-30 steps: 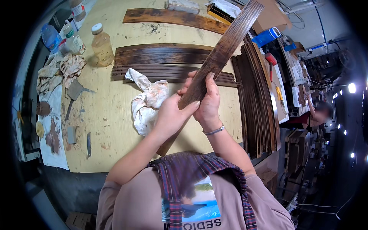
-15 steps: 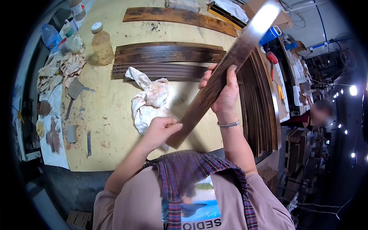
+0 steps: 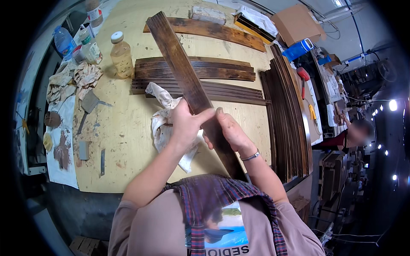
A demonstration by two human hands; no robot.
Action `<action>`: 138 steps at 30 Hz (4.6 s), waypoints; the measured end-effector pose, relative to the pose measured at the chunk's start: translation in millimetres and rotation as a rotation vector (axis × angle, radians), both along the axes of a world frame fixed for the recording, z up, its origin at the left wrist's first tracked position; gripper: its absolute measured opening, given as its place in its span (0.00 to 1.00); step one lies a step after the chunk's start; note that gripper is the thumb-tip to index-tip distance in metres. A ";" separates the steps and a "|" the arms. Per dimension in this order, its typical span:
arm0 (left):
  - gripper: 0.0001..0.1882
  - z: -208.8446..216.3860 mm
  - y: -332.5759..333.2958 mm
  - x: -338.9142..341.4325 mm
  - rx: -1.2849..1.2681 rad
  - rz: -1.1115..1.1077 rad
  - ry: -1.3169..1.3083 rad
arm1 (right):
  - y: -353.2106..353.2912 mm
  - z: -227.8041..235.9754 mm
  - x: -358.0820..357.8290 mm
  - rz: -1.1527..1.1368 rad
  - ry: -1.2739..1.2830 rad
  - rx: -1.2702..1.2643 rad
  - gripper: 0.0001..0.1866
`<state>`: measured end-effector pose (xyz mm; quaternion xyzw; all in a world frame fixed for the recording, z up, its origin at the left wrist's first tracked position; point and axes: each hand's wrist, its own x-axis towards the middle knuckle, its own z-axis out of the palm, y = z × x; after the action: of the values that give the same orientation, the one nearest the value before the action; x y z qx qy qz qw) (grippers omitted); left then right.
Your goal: The person repeatedly sands and wipes long wooden planks on a workbench. They use a sanding block to smooth the edges and a cloth to wipe the surfaces, handling each plank one at a time and stacking finished pieces.
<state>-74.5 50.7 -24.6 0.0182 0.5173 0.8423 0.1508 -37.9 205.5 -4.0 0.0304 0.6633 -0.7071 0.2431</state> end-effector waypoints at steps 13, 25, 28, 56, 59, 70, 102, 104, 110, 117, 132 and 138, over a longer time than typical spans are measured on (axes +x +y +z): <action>0.08 -10.8 -8.7 4.7 0.065 0.009 -0.004 | 3.6 -6.4 2.8 0.000 -0.179 -0.105 0.38; 0.29 -76.1 -79.7 -2.6 -1.405 0.200 0.740 | 49.6 -18.8 65.1 0.085 -0.428 -0.107 0.38; 0.27 -112.2 -65.5 10.0 -1.481 -0.014 0.787 | 50.8 -16.8 68.0 0.056 -0.462 -0.106 0.37; 0.21 13.5 -19.1 43.4 -0.861 0.025 1.250 | 34.3 6.5 103.3 -0.094 -0.167 0.197 0.25; 0.16 -2.4 -13.0 44.8 -0.893 -0.087 1.418 | 35.2 12.6 113.2 -0.013 -0.075 0.298 0.19; 0.22 -59.9 -136.9 -67.9 -1.014 0.481 0.705 | 72.9 14.6 157.2 0.135 -0.173 0.457 0.12; 0.28 22.3 -144.0 55.2 -0.625 0.030 0.645 | 57.0 -17.8 153.1 0.001 0.177 1.111 0.24; 0.27 36.3 -127.4 45.3 -0.656 -0.138 0.812 | 64.9 -23.4 162.2 0.012 0.197 1.070 0.24; 0.28 20.4 -105.8 1.5 -0.706 -0.201 0.829 | 66.5 -27.4 179.4 -0.007 0.140 0.984 0.29; 0.26 33.6 -101.0 12.8 -0.512 -0.352 0.628 | 65.2 -37.3 185.5 -0.099 0.035 0.883 0.27; 0.20 203.2 -38.7 56.3 -0.991 -0.495 1.683 | 42.7 -24.2 177.3 -0.190 -0.101 0.816 0.34; 0.20 215.0 -31.6 45.9 -0.928 -0.475 1.695 | 78.0 -91.1 204.2 -0.278 0.210 0.641 0.40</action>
<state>-28.6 19.1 190.3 0.6563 0.7151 0.2132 -0.1116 166.4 283.6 -95.1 0.1222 0.8622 -0.4886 0.0536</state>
